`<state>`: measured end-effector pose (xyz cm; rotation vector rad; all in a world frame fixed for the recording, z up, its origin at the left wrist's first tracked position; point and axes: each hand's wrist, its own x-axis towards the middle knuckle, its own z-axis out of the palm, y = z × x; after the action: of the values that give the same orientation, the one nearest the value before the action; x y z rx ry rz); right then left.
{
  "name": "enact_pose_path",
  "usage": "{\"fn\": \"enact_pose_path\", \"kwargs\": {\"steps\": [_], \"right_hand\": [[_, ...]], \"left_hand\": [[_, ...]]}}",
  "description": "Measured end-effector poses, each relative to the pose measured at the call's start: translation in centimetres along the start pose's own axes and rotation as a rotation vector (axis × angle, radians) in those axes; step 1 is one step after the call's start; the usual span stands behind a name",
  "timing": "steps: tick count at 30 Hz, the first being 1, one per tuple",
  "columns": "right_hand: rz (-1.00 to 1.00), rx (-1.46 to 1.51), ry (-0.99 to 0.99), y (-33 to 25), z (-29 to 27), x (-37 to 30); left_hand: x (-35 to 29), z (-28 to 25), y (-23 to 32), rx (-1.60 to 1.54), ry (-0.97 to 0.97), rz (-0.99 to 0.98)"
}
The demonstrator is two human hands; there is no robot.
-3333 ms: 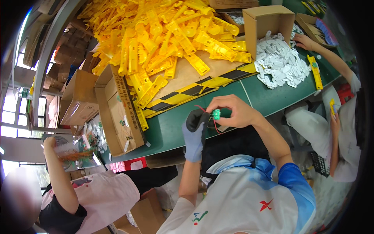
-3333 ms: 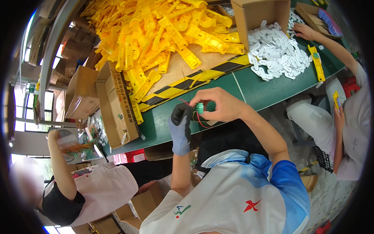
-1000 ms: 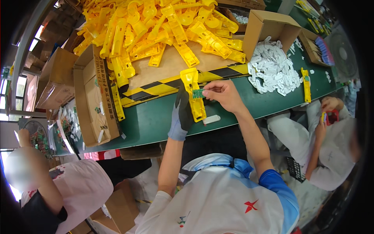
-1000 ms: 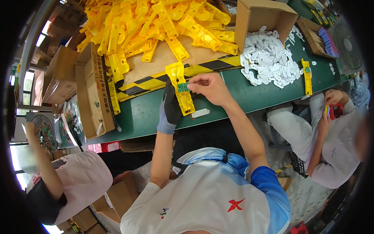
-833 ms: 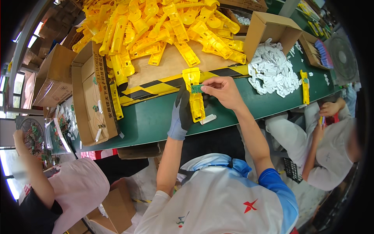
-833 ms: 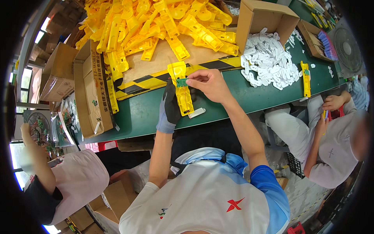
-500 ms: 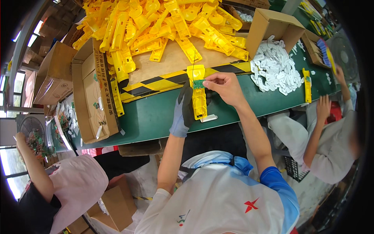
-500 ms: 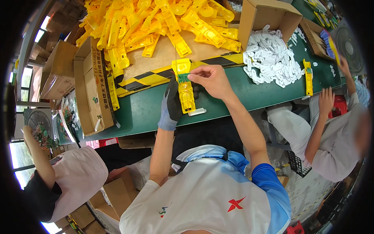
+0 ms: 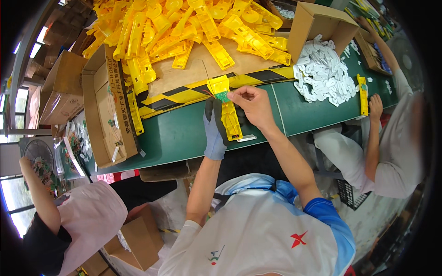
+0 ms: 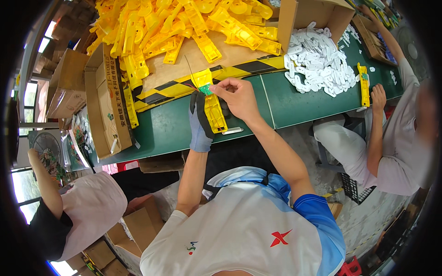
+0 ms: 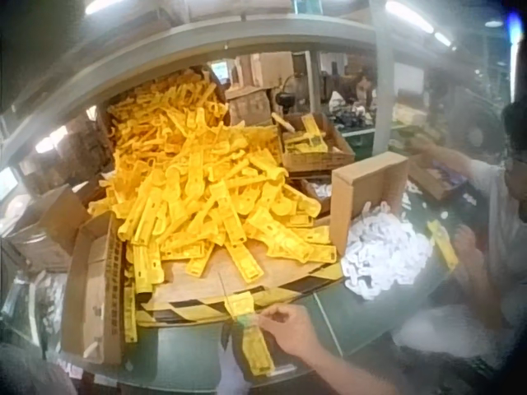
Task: Manually assemble circuit boards into yellow plastic housings along a production line.
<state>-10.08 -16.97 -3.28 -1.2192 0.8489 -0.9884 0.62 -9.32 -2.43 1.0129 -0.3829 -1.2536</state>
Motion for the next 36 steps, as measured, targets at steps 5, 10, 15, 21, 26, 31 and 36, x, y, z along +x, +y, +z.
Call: {"fn": "enact_pose_path", "kwargs": {"steps": [5, 10, 15, 21, 26, 31, 36], "right_hand": [[0.035, -0.016, -0.1, 0.1, 0.1, 0.3], [0.065, -0.042, -0.118, 0.0, -0.8, 0.5], [0.114, -0.113, -0.15, -1.2, -1.4, 0.2], [-0.044, -0.306, -0.019, -3.0, -3.5, -2.2], [-0.37, -1.144, 0.457, -6.3, -13.0, -5.3], [-0.286, -1.366, 0.327, -6.2, -17.1, -4.6], [-0.336, -1.263, 0.342, -5.8, -17.0, -3.6]], "left_hand": [[1.3, -1.5, -2.4, 0.249, 0.123, 0.292], [-0.4, 0.4, -0.2, 0.048, 0.0, 0.107], [1.5, -0.6, -1.6, 0.074, -0.009, -0.028], [0.7, -1.1, -1.0, 0.166, 0.107, 0.011], [-0.2, 0.6, 0.6, 0.059, 0.002, -0.088], [0.3, 0.3, 0.5, -0.022, -0.064, -0.151], [0.1, 0.1, 0.0, -0.024, -0.02, -0.118]]}}
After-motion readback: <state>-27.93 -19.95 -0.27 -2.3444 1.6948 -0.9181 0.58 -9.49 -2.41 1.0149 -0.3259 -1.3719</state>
